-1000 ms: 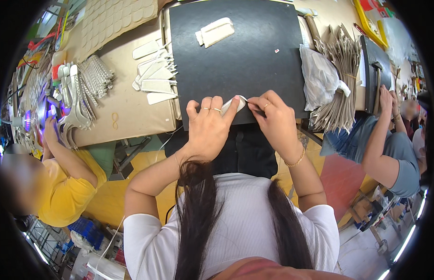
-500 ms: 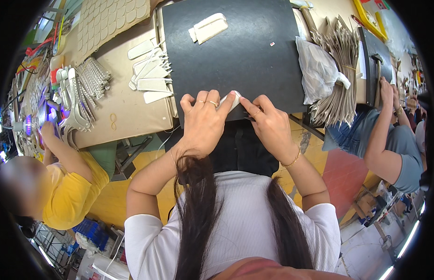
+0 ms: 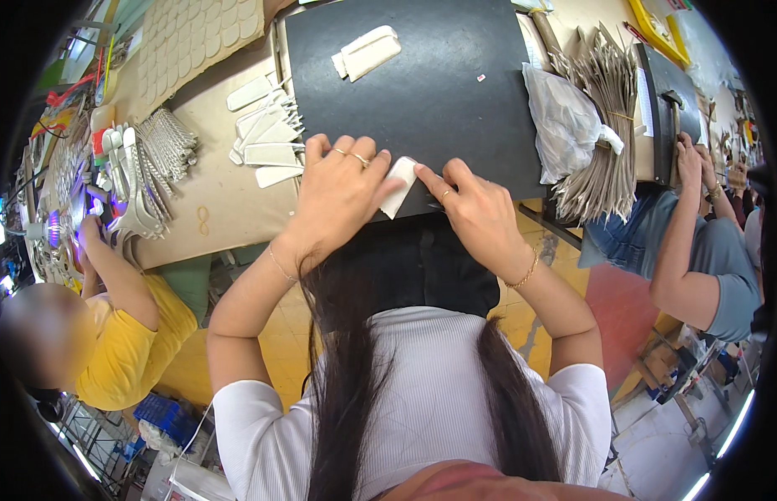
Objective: The person repeatedly picks up small white rectangular pieces and threads a white cord through them at a workbench. They place finished pieces into a pile on the table. Other workers are visible nearby performing similar tasks.
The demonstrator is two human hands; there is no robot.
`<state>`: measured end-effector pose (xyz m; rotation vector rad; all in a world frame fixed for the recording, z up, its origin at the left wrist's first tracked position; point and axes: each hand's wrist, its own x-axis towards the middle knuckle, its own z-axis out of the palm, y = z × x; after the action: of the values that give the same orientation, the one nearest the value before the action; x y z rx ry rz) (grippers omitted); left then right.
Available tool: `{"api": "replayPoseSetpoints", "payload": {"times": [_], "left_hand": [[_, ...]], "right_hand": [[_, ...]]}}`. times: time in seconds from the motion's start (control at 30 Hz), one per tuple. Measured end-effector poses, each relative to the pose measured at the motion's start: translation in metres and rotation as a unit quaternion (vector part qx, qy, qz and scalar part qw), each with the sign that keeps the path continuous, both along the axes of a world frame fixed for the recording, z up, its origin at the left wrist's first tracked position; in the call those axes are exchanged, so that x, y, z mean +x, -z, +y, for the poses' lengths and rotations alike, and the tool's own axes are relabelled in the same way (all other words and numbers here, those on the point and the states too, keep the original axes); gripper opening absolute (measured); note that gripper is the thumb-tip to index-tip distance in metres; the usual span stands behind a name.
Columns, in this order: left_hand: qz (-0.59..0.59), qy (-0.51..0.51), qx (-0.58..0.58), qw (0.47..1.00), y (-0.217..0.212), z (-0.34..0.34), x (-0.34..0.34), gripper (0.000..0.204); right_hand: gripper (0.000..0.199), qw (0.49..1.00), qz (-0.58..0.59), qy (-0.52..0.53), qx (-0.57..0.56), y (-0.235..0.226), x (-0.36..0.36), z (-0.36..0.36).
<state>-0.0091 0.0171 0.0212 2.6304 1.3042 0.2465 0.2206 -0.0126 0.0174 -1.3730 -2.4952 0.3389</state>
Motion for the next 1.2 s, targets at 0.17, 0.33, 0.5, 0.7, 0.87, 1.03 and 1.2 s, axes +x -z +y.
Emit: {"api": "replayPoseSetpoints", "payload": {"times": [0.17, 0.33, 0.5, 0.7, 0.87, 1.03, 1.2], "left_hand": [[-0.045, 0.115, 0.028, 0.992, 0.011, 0.011, -0.018, 0.033], [-0.094, 0.056, 0.099, 0.989, 0.027, -0.004, -0.012, 0.031], [-0.108, 0.011, 0.111, 0.988, 0.033, -0.018, -0.001, 0.03], [-0.115, 0.012, 0.106, 0.988, 0.028, -0.017, 0.001, 0.031], [-0.105, 0.02, 0.097, 0.989, 0.024, -0.016, 0.003, 0.033], [-0.094, 0.022, 0.1, 0.99, 0.023, -0.015, 0.003, 0.033], [-0.081, 0.031, 0.115, 0.99, 0.022, -0.015, 0.004, 0.035]], "right_hand": [[0.033, 0.998, 0.022, -0.044, 0.031, 0.009, -0.001, 0.031], [0.028, 0.968, 0.202, 0.08, -0.128, 0.002, -0.008, 0.041], [0.02, 0.894, 0.244, 0.206, -0.316, -0.012, -0.014, 0.035], [0.02, 0.95, 0.208, 0.146, -0.182, -0.009, -0.018, 0.019], [0.032, 0.976, 0.153, 0.097, -0.124, -0.003, -0.016, -0.001], [0.046, 0.985, 0.107, 0.083, -0.107, 0.001, -0.023, -0.012], [0.047, 0.989, 0.074, 0.079, -0.097, 0.001, -0.025, -0.014]]}}
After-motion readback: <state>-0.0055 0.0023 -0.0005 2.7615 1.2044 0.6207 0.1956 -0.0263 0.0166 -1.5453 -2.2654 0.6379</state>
